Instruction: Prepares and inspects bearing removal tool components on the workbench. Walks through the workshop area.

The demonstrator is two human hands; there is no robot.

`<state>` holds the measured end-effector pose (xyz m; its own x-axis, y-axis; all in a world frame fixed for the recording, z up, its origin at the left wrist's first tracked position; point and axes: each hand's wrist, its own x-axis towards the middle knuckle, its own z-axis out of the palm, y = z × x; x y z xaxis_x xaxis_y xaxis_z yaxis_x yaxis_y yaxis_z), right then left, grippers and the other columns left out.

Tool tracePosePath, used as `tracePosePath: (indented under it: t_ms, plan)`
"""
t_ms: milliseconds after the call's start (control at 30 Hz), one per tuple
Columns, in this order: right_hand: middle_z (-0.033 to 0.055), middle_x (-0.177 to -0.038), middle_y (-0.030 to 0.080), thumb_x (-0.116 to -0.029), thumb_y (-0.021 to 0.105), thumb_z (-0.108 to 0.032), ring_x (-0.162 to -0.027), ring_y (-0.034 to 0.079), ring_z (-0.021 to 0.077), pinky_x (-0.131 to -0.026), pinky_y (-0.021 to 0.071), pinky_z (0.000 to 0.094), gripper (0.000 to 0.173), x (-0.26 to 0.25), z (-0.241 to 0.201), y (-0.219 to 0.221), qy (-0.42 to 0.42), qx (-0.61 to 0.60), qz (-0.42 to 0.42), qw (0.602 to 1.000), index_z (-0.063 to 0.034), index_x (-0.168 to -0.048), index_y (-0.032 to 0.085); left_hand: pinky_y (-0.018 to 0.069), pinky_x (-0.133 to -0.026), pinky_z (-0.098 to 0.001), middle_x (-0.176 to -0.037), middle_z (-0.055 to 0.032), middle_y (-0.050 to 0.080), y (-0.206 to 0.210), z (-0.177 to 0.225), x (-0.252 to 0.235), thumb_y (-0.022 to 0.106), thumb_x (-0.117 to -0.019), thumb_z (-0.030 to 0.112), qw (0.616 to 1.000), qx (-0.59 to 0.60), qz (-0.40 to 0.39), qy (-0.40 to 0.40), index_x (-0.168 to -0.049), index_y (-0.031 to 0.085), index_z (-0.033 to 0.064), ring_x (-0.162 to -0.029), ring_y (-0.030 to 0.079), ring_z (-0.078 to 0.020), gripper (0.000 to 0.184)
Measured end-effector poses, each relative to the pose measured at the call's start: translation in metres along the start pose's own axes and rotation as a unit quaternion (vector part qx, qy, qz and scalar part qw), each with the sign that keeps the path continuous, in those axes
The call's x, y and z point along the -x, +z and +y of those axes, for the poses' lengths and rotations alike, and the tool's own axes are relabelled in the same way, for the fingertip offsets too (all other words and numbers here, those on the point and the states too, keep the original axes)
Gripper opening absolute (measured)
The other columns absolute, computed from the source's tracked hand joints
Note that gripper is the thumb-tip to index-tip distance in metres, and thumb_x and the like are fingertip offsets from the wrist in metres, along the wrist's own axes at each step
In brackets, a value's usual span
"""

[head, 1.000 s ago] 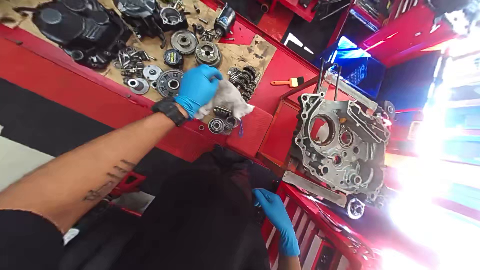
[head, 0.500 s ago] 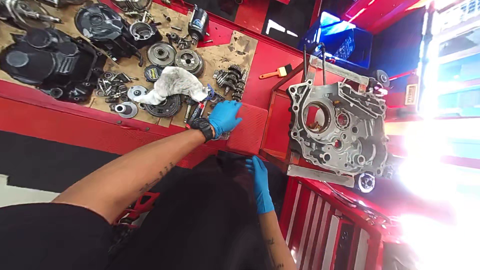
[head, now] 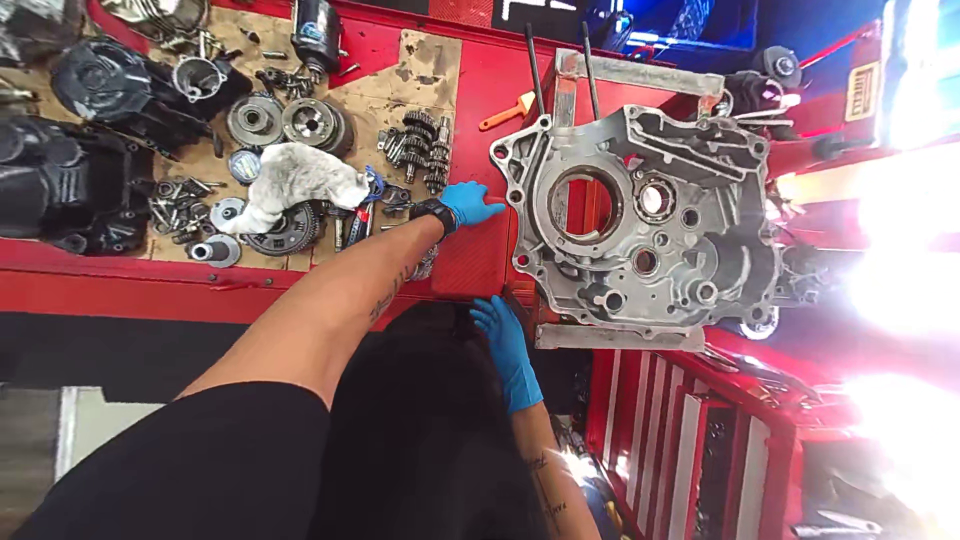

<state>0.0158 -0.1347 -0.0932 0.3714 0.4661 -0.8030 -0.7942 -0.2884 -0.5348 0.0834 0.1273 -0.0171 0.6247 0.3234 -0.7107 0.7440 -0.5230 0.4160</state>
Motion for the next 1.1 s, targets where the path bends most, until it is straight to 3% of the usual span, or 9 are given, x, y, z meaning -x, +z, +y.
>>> tracePosePath:
  t_ms: [100,300,500,600,733,833,900,967,1100]
  plan:
    - [0.0182,-0.127,0.067,-0.1119,0.036,-0.029,-0.104,0.069,0.0196,-0.089,0.0562,0.0323,0.047,0.008,0.001,0.008,-0.008,0.038,0.024,0.999,0.0049,-0.14,0.052,0.0377,-0.11,-0.0624,-0.139,-0.0302,0.056,0.001,-0.018,-0.017,0.05,-0.1067,0.044,0.998,0.05,-0.014,0.024,-0.135,0.058,-0.0055,-0.134,0.052,-0.0445,0.058]
    - [0.0164,-0.121,0.07,-0.1104,0.044,-0.023,-0.099,0.071,0.0185,-0.088,0.0574,0.032,0.044,0.023,-0.005,0.036,-0.038,0.039,0.117,0.992,0.0031,-0.146,0.046,0.0462,-0.093,-0.0663,-0.11,-0.0274,0.067,0.008,-0.051,-0.055,0.056,-0.1025,0.049,0.99,0.123,0.024,0.057,-0.118,0.065,-0.001,-0.107,0.064,-0.0445,0.053]
    - [0.017,-0.116,0.072,-0.1076,0.05,-0.017,-0.097,0.073,0.0206,-0.087,0.0596,0.0345,0.046,0.026,0.009,0.057,-0.091,0.047,0.197,0.975,0.0021,-0.15,0.046,0.0464,-0.096,-0.0693,-0.125,-0.0209,0.067,0.015,-0.057,-0.082,0.057,-0.0848,0.079,0.995,0.062,-0.022,0.076,-0.135,0.06,0.0116,-0.119,0.063,-0.0417,0.084]
    - [0.0142,-0.113,0.074,-0.1049,0.058,-0.021,-0.097,0.073,0.0178,-0.089,0.0594,0.0352,0.048,0.031,0.009,0.057,-0.098,0.183,0.234,0.95,-0.0002,-0.148,0.051,0.0437,-0.097,-0.0702,-0.126,-0.0201,0.067,0.01,-0.052,-0.079,0.06,-0.0882,0.072,0.993,0.041,-0.051,0.102,-0.131,0.066,0.0134,-0.119,0.062,-0.0414,0.073]
    - [0.0121,-0.123,0.073,-0.1001,0.062,-0.043,-0.11,0.071,0.0256,-0.097,0.0541,0.0544,0.058,0.035,-0.003,0.064,-0.062,0.386,0.284,0.875,-0.0113,-0.149,0.054,0.0472,-0.096,-0.0659,-0.121,-0.0157,0.069,0.016,-0.059,-0.088,0.065,-0.088,0.066,0.988,0.066,-0.049,0.133,-0.122,0.07,0.0123,-0.115,0.065,-0.0354,0.064]
    - [0.0171,-0.13,0.067,-0.1029,0.06,-0.038,-0.116,0.068,0.0243,-0.102,0.0539,0.0445,0.061,0.019,0.001,0.068,-0.031,0.226,0.263,0.937,-0.0045,-0.152,0.046,0.048,-0.096,-0.0638,-0.12,-0.0158,0.069,0.019,-0.057,-0.093,0.065,-0.087,0.069,0.988,0.055,-0.054,0.13,-0.121,0.07,0.0106,-0.115,0.064,-0.035,0.068]
    - [0.0186,-0.124,0.068,-0.1065,0.054,-0.032,-0.105,0.07,0.0229,-0.091,0.0582,0.0373,0.052,0.005,0.009,0.069,-0.015,0.033,0.23,0.972,0.0003,-0.146,0.046,0.0485,-0.096,-0.0634,-0.118,-0.0163,0.069,0.021,-0.056,-0.095,0.064,-0.0863,0.071,0.988,0.049,-0.065,0.13,-0.119,0.071,0.0101,-0.114,0.065,-0.0352,0.07]
    - [0.0185,-0.118,0.067,-0.1069,0.054,-0.03,-0.099,0.07,0.0231,-0.087,0.0597,0.0367,0.046,-0.007,0.019,0.073,-0.018,-0.078,0.218,0.973,0.0015,-0.14,0.048,0.0485,-0.095,-0.0642,-0.115,-0.0184,0.07,0.02,-0.056,-0.096,0.063,-0.086,0.073,0.986,0.053,-0.083,0.133,-0.12,0.07,0.0089,-0.112,0.065,-0.0369,0.073]
    - [0.0179,-0.115,0.069,-0.1063,0.055,-0.028,-0.098,0.071,0.0217,-0.087,0.0602,0.036,0.043,-0.011,0.02,0.087,-0.081,-0.096,0.254,0.959,0.0023,-0.137,0.051,0.0471,-0.098,-0.0645,-0.115,-0.0223,0.069,0.004,-0.05,-0.095,0.061,-0.0901,0.07,0.981,0.076,-0.11,0.14,-0.123,0.068,0.0043,-0.113,0.064,-0.0394,0.074]
